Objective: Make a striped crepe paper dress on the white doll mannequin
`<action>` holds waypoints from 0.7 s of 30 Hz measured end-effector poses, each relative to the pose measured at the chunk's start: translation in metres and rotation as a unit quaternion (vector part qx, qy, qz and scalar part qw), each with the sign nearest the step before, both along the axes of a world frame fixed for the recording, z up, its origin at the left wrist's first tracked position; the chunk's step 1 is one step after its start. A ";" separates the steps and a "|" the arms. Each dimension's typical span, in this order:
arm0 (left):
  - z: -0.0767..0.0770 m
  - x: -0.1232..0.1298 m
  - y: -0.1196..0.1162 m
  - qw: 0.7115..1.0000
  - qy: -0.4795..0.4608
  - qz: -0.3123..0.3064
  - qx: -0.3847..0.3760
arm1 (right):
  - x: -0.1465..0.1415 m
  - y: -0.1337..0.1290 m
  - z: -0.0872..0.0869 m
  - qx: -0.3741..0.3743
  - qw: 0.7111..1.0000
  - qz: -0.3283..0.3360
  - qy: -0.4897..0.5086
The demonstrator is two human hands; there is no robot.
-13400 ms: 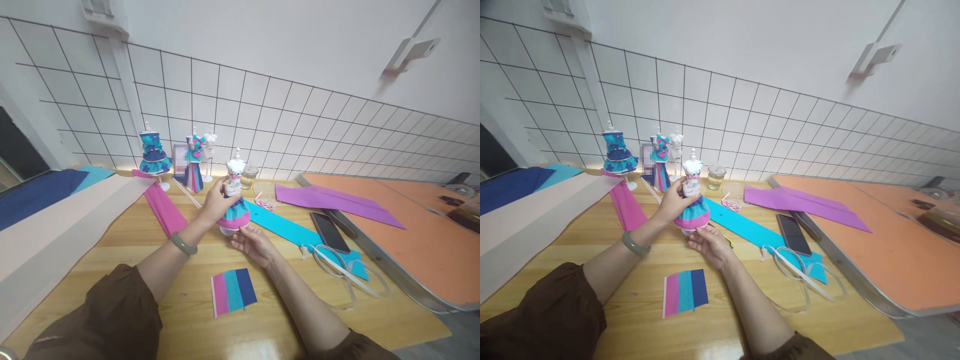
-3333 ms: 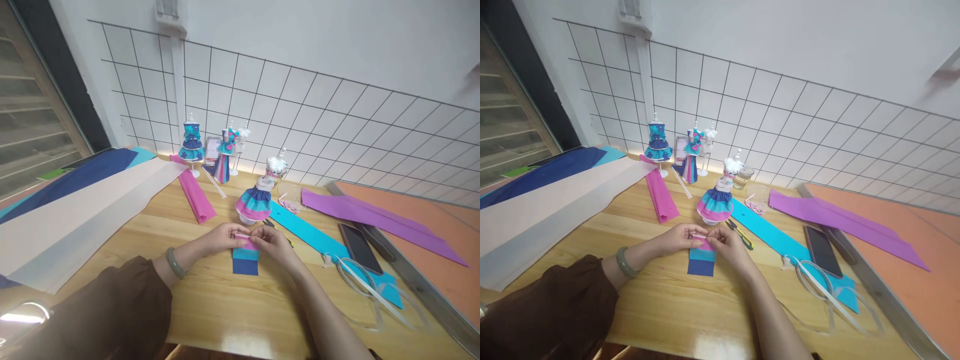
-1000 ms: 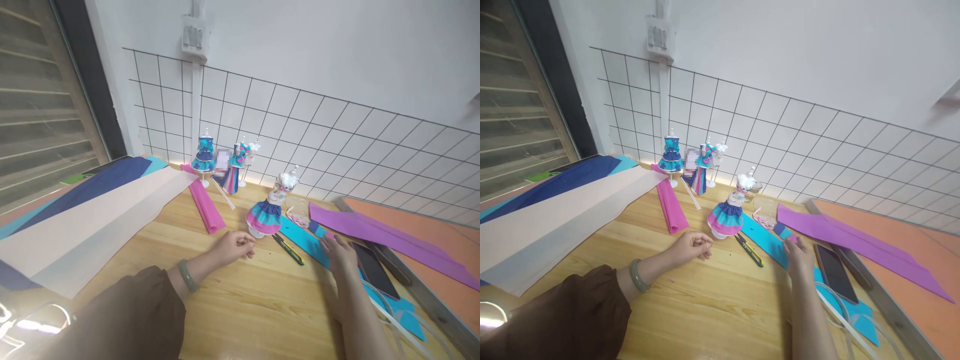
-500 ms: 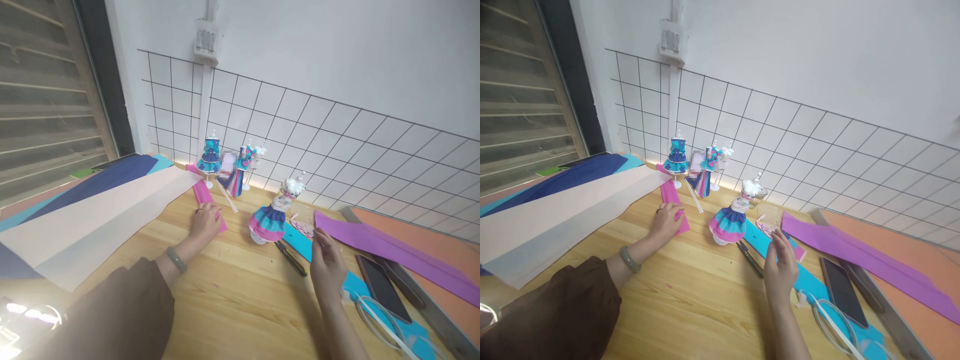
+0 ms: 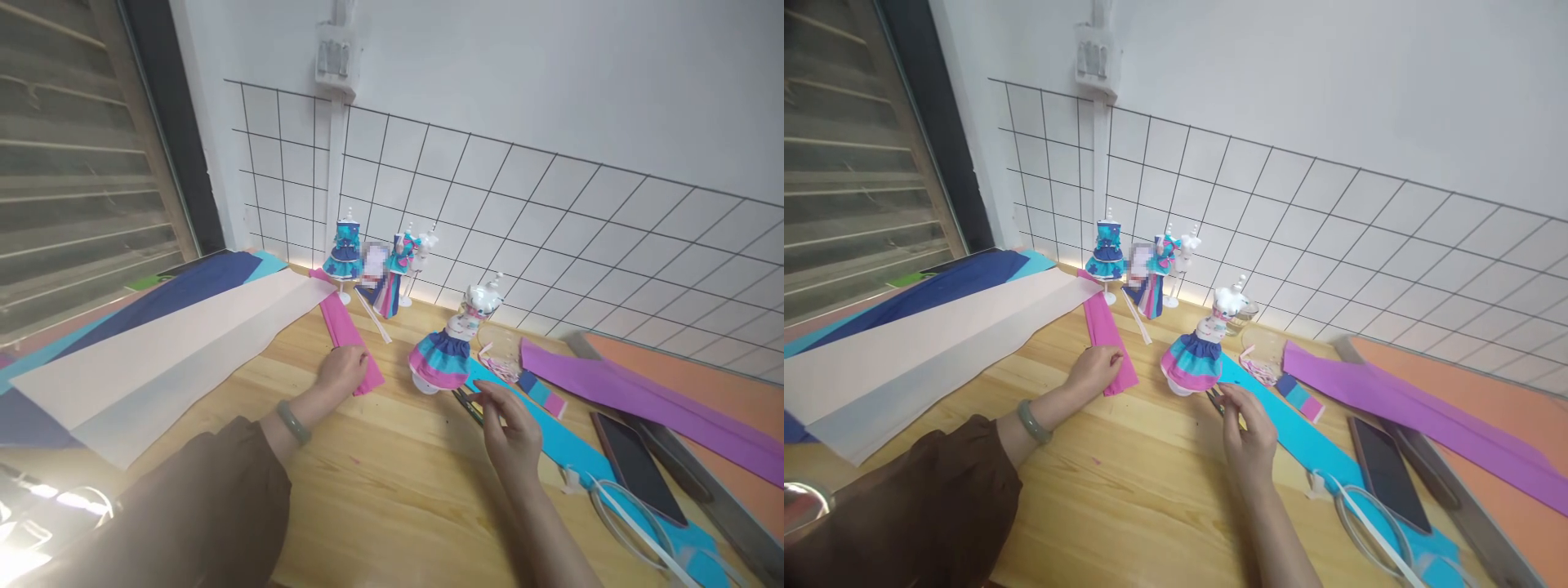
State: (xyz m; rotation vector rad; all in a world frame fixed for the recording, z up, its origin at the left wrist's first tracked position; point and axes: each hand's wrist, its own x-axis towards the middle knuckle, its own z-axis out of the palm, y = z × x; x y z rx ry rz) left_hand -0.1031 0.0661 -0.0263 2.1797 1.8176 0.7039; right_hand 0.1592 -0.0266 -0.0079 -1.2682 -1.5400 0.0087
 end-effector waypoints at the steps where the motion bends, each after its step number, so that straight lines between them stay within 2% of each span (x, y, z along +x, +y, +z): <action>1: 0.000 0.001 -0.001 1.000 0.002 0.000 -0.004 | -0.001 -0.001 -0.001 -0.001 1.000 0.018 -0.002; 4: 0.002 0.004 -0.005 1.000 0.008 -0.005 -0.012 | -0.005 -0.002 -0.007 -0.020 0.997 0.079 -0.018; 7: 0.008 0.008 -0.009 1.000 0.014 -0.013 -0.018 | -0.013 -0.003 -0.012 -0.074 0.987 0.127 -0.059; 12: 0.022 0.022 -0.030 0.998 0.027 -0.058 -0.017 | -0.032 -0.004 -0.013 -0.137 0.954 0.219 -0.155; 14: 0.022 0.032 -0.044 0.996 0.032 -0.083 -0.019 | -0.039 -0.005 -0.012 -0.162 0.946 0.230 -0.160; 16: 0.018 0.041 -0.058 0.991 0.021 -0.134 -0.018 | -0.043 -0.005 -0.011 -0.195 0.940 0.232 -0.158; 18: 0.012 0.049 -0.070 0.979 -0.019 -0.202 -0.014 | -0.044 -0.006 -0.010 -0.222 0.934 0.230 -0.162; 21: 0.006 0.055 -0.080 0.964 -0.097 -0.249 -0.016 | -0.042 -0.005 -0.012 -0.236 0.930 0.224 -0.171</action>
